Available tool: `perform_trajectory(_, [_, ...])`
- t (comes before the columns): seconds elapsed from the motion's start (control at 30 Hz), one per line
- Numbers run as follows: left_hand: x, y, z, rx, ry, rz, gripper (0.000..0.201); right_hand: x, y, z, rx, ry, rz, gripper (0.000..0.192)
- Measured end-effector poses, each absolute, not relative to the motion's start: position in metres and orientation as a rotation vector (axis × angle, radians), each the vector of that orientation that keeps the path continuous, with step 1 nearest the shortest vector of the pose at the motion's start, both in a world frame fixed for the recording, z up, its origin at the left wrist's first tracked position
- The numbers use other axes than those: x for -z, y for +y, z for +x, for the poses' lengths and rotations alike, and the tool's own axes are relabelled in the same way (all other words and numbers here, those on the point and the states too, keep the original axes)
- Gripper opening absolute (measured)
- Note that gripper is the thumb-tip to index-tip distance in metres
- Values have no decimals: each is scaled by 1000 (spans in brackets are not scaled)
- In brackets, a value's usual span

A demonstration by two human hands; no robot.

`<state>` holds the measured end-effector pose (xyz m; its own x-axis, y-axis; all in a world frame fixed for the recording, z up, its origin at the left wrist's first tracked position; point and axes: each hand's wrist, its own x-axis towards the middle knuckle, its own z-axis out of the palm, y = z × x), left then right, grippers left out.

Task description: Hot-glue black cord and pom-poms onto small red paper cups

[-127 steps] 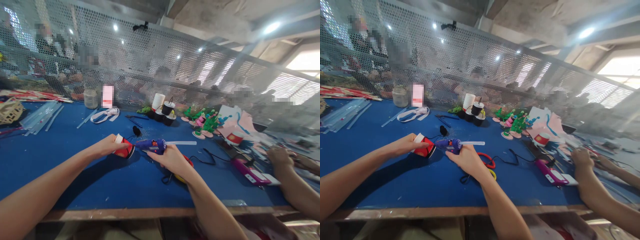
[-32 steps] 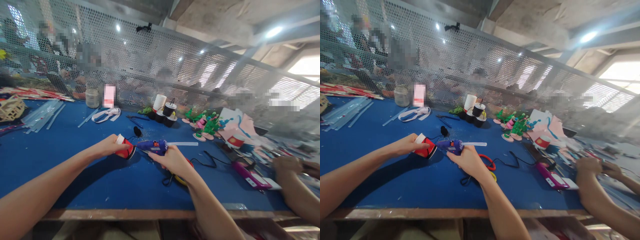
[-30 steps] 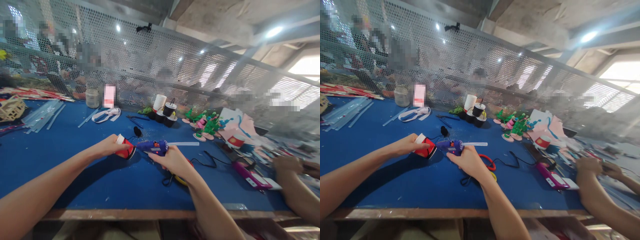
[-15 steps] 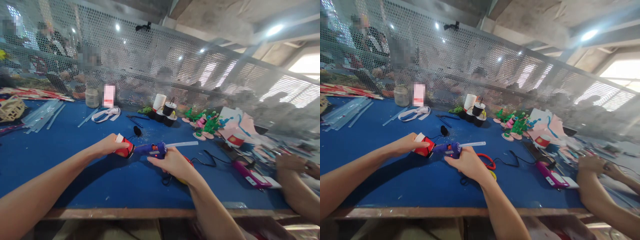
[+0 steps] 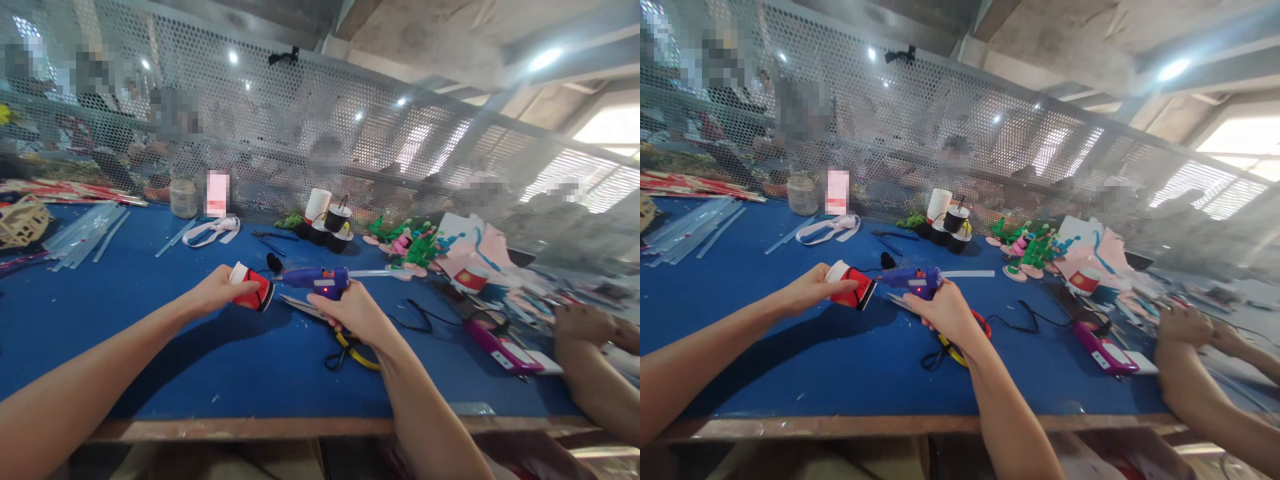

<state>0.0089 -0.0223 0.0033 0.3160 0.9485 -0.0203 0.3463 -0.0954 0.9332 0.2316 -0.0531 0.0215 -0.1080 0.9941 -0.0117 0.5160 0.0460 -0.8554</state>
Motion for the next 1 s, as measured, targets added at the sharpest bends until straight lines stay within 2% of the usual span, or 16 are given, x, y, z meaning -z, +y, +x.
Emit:
perform_trajectory(0.1, [-4, -25, 9, -824, 1161, 1720, 32, -21, -44, 238, -961, -1535, -1423, 21])
perform_trajectory(0.2, [-3, -28, 10, -834, 1160, 1818, 35, -18, -30, 246, -812, -1465, -1394, 24])
perform_trajectory(0.63, [-4, -37, 16, -801, 1244, 1977, 38, 19, 40, 275, -477, -1652, -1935, 35])
perform_trajectory(0.77, [-6, -39, 17, -801, 1234, 2000, 37, 8, 32, 261, -215, -1691, -1977, 22])
perform_trajectory(0.87, [-6, -39, 18, -795, 1226, 2047, 37, -12, 10, 238, -144, -1817, -1829, 19])
perform_trajectory(1.0, [-4, -38, 18, -789, 1201, 2165, 36, -26, -27, 199, -373, -2009, -1304, 17])
